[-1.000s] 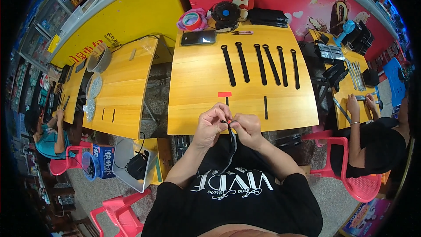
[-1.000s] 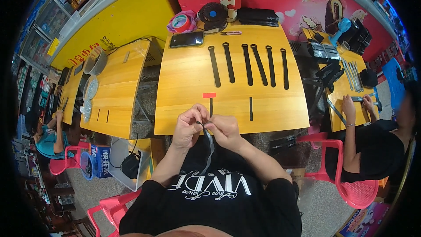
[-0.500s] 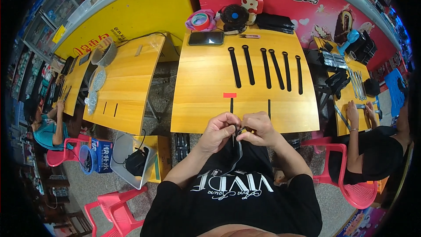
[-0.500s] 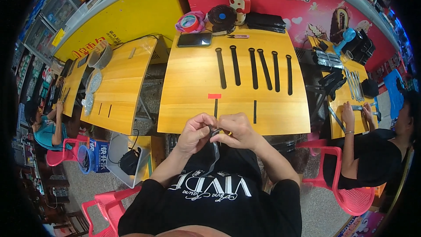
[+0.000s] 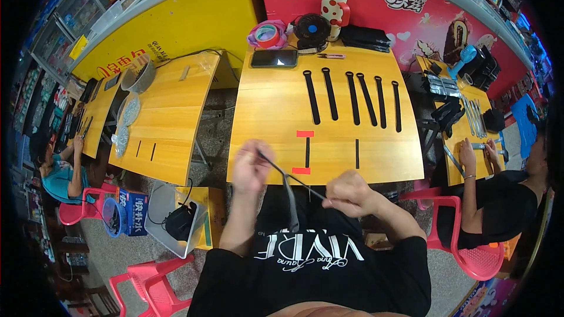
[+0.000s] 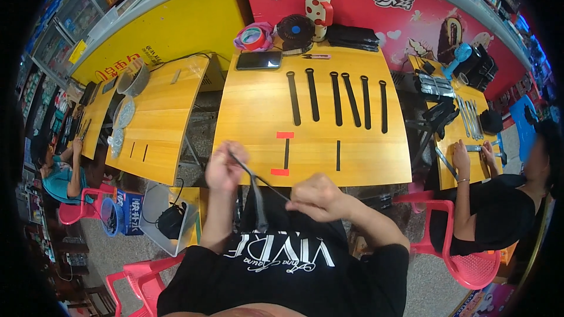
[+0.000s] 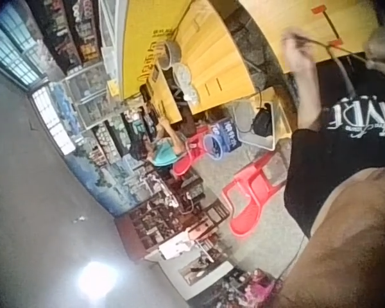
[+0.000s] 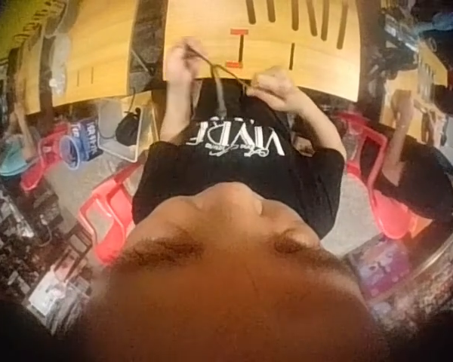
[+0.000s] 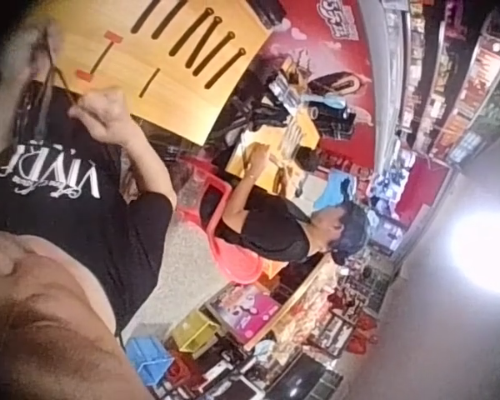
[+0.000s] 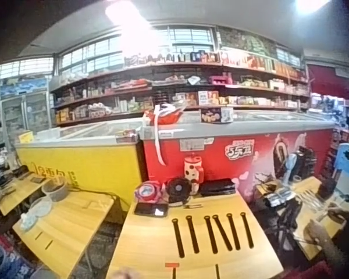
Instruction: Assembling black textile or plastic straps by attaching small labels and checking components.
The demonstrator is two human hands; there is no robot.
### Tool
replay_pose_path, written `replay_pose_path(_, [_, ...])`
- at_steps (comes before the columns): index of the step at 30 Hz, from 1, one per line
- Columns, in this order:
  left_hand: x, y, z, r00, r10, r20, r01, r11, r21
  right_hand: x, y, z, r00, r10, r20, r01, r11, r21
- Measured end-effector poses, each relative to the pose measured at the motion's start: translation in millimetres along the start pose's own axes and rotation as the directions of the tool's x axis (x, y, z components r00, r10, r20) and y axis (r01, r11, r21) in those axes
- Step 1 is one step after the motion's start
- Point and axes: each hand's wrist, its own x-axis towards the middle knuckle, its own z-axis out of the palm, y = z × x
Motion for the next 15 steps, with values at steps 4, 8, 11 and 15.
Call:
replay_pose_path(4, [18, 104, -108, 0.957, 0.278, -0.082, -0.279, 0.96, -0.012, -12, -33, -14, 0.988, -0.007, 0.154, -0.034, 0.964, 0.263])
replay_pose_path(8, [-26, 225, -213, 0.817, 0.55, -0.171, -0.559, 0.829, -0.004, -6, -54, -39, 0.963, -0.078, 0.259, -0.028, 0.924, 0.382])
replay_pose_path(11, [-20, 205, -92, 0.706, 0.528, -0.472, -0.573, 0.817, 0.056, 10, -51, -55, 0.958, 0.172, 0.23, -0.192, 0.979, 0.07])
replay_pose_path(15, [-34, 203, -114, 0.922, 0.383, -0.061, -0.388, 0.912, -0.133, 77, 2, -57, 0.934, 0.357, 0.0, -0.33, 0.863, -0.383])
